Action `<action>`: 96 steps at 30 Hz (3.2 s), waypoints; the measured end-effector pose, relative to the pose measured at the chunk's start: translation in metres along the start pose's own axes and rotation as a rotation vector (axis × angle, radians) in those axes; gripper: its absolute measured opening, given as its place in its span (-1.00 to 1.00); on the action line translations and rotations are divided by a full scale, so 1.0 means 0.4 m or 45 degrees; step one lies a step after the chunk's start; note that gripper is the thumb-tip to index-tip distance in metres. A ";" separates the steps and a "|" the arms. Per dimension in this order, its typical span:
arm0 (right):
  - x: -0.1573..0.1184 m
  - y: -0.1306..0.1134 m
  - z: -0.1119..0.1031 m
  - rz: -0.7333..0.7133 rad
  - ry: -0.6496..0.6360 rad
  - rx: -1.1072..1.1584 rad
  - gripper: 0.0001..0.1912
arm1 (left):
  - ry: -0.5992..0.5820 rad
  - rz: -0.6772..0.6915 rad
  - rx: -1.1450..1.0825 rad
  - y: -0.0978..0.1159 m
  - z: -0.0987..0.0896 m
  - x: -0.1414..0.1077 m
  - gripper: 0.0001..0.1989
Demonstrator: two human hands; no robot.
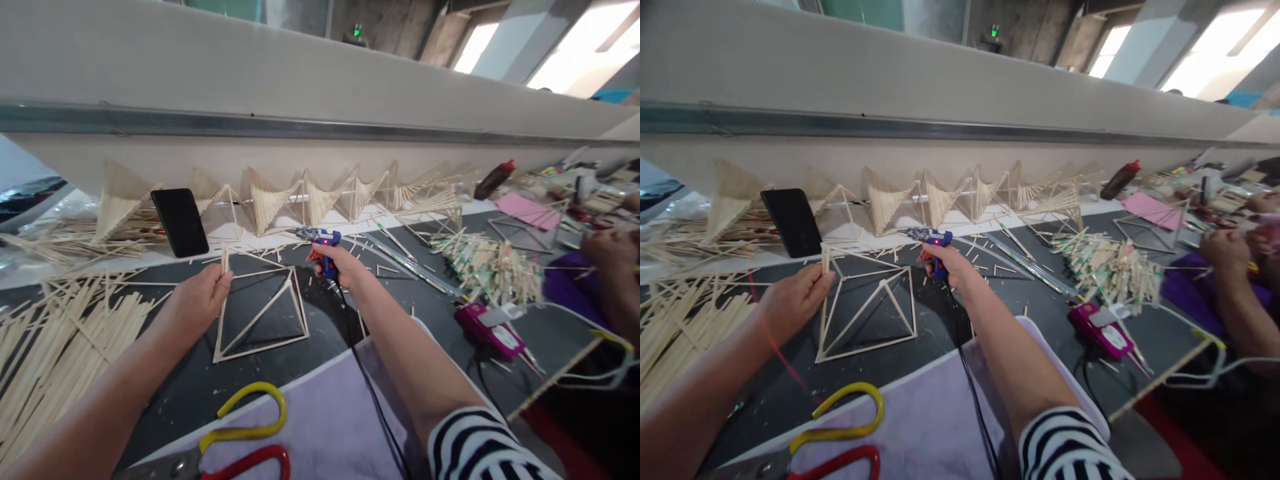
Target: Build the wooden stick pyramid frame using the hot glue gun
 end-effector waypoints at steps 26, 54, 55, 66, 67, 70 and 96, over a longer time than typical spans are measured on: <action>0.028 0.106 -0.005 0.380 -0.113 -0.016 -0.58 | -0.568 -0.302 -1.096 -0.020 0.102 -0.050 -0.58; -0.260 0.139 0.153 -0.422 0.273 -1.322 -0.62 | -0.856 -0.164 -1.481 -0.010 0.123 -0.082 -0.66; -0.269 0.148 0.170 -0.466 0.228 -1.354 -0.58 | -0.889 -0.144 -1.505 -0.008 0.118 -0.088 -0.68; -0.262 0.199 0.194 -0.708 0.141 -1.547 -0.79 | -1.313 0.062 -1.580 -0.005 0.150 -0.147 -0.77; -0.261 0.200 0.193 -0.725 0.154 -1.560 -0.79 | -1.342 0.062 -1.587 -0.004 0.158 -0.152 -0.78; -0.241 0.192 0.194 -0.741 0.187 -1.590 -0.79 | -1.385 0.060 -1.613 -0.006 0.170 -0.160 -0.80; -0.209 0.217 0.421 -0.184 -0.055 -1.367 -0.80 | -1.273 0.025 -1.595 -0.024 0.170 -0.151 -0.73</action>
Point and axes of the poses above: each hand's wrist, its own x-axis towards the middle knuckle, its own z-axis out of the palm, y = z × x, the point moved 8 cm from there along x, towards the middle knuckle, and after that the axes turned 9 degrees about z, right-handed, at the moved point
